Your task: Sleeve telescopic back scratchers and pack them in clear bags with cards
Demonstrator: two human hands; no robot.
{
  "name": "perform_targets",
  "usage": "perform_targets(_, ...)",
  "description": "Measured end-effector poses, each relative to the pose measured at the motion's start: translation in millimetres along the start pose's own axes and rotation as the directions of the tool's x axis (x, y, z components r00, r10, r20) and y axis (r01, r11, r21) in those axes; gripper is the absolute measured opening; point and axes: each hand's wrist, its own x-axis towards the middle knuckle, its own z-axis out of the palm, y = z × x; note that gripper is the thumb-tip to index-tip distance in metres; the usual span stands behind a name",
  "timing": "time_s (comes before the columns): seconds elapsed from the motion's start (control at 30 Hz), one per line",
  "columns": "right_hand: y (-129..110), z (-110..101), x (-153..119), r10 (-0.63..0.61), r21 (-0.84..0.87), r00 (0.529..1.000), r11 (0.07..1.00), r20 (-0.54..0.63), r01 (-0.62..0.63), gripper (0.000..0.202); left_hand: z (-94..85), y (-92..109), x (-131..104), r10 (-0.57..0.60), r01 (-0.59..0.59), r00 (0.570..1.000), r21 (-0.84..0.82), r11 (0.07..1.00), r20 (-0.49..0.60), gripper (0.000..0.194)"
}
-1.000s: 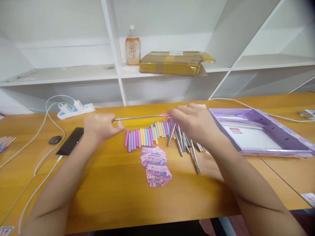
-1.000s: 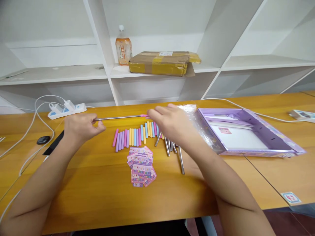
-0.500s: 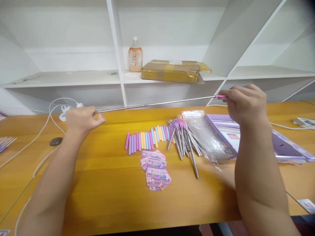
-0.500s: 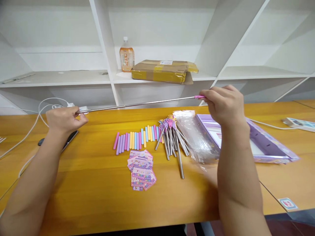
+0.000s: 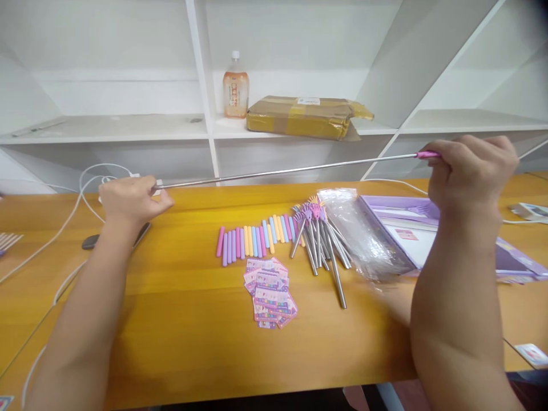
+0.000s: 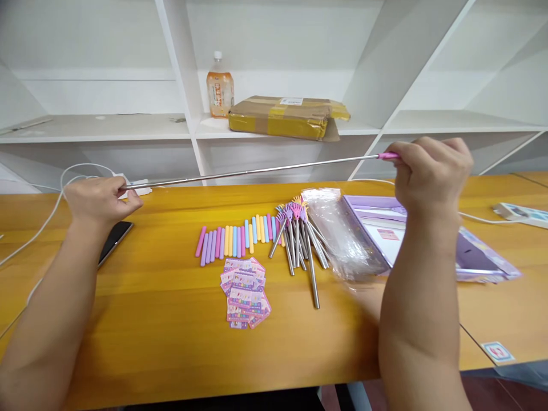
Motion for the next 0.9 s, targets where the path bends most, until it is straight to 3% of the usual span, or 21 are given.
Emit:
perform_targets(0.13,-12.2,4.9,-2.1,0.003,0.02,0.999,1.0,-0.034,-0.002,0.025,2.2,4.5,-0.1,0.039,-0.039,0.999,-0.013,0.999,0.02,0.029)
perform_targets(0.3,-33.9,6.6,-4.2,0.038,0.074,0.999,0.997,0.004,-0.038,0.03,7.1,6.4,-2.0,0.043,-0.044,0.999,0.024,0.999,0.03,0.028)
perform_targets(0.47,-28.3,0.1,-3.7,0.059,0.118,0.997,0.991,0.05,-0.065,0.024,9.7,5.6,-2.4,0.057,-0.057,0.998,0.062,0.996,0.005,0.025)
perform_targets(0.57,-34.1,0.8,-3.8,-0.02,0.133,0.994,0.991,0.11,0.005,0.024,12.1,19.9,-6.2,0.086,-0.085,0.996,0.044,0.995,-0.015,0.026)
perform_targets(0.63,-58.8,1.4,-7.8,-0.145,0.177,0.98,0.977,0.137,0.12,0.029,13.8,38.5,-14.6,0.098,-0.096,0.994,0.036,0.995,-0.049,0.029)
perform_targets(0.7,-101.5,-2.4,-17.1,-0.323,0.249,0.94,0.924,0.107,0.289,0.036,15.0,60.3,-27.4,0.128,-0.127,0.989,0.028,0.992,-0.075,0.033)
perform_targets(0.8,-177.0,-21.1,-38.6,-0.587,0.327,0.809,0.758,-0.035,0.564,0.038,15.1,85.1,-46.4,0.217,-0.218,0.975,-0.016,0.976,-0.048,0.037)
perform_targets(0.9,-227.3,-47.4,-57.2,-0.576,0.273,0.808,0.763,-0.121,0.585,0.043,12.6,91.6,-55.2,0.255,-0.258,0.965,-0.057,0.964,-0.055,0.039)
